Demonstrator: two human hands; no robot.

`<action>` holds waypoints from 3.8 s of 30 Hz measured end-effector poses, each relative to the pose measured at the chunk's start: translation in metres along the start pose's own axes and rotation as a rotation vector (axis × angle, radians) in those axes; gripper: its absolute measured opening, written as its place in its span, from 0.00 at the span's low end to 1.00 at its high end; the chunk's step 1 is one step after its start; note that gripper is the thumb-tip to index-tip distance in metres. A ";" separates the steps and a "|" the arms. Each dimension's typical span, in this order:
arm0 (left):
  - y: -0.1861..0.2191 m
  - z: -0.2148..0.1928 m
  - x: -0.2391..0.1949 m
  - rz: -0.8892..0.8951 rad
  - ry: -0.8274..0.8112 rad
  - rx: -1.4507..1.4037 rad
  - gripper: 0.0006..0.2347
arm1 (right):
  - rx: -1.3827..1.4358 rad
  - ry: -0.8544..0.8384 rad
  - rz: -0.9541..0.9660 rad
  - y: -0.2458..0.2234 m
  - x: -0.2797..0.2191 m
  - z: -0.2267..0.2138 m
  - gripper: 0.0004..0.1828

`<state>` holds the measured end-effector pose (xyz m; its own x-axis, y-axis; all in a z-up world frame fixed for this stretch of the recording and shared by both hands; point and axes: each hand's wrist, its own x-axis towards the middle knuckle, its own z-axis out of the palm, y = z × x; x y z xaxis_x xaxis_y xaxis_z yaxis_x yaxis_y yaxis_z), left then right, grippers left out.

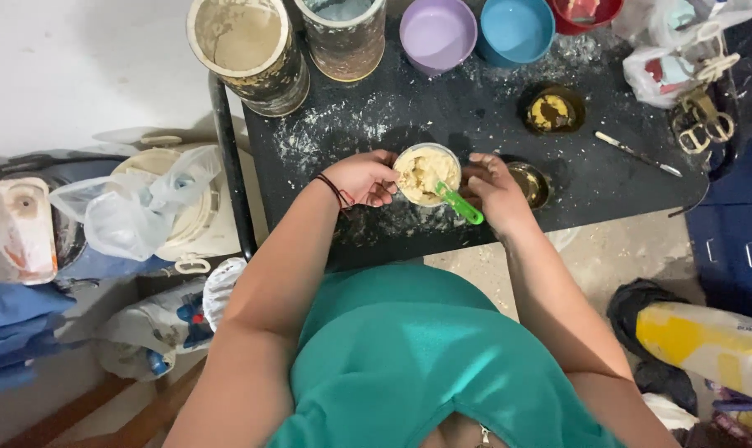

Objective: The person mixes a white powdery substance with a green spatula in a small bowl. They add water from a blue bowl and continue mixing until the substance forms a dough-like consistency.

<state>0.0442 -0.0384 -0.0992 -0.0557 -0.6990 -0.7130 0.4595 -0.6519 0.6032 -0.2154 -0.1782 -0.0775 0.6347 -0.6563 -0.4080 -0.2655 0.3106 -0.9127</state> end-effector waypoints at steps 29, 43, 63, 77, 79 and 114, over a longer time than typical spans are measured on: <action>-0.065 0.027 0.035 0.630 -0.361 -0.630 0.31 | -0.451 -0.119 -0.489 -0.125 -0.014 0.024 0.10; -0.040 0.061 0.019 0.667 -0.302 -0.597 0.29 | -2.111 -0.533 -1.363 -0.214 -0.038 0.100 0.14; -0.026 0.072 0.004 0.876 -0.246 -0.732 0.23 | -2.134 -0.257 -1.126 -0.198 -0.021 0.052 0.19; -0.025 0.086 0.026 0.888 0.063 -0.968 0.28 | -1.951 -0.204 -0.214 -0.173 -0.032 0.095 0.18; -0.025 0.088 0.026 0.873 0.054 -0.960 0.28 | -1.903 -0.226 -0.146 -0.172 -0.031 0.100 0.18; -0.041 0.073 0.057 0.369 0.173 -0.862 0.31 | -2.080 -0.290 -0.383 -0.180 -0.040 0.101 0.04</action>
<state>-0.0426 -0.0734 -0.1381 0.3233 -0.7193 -0.6149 0.9212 0.0905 0.3784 -0.1195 -0.1381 0.1054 0.8498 -0.3259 -0.4143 -0.2109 -0.9305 0.2994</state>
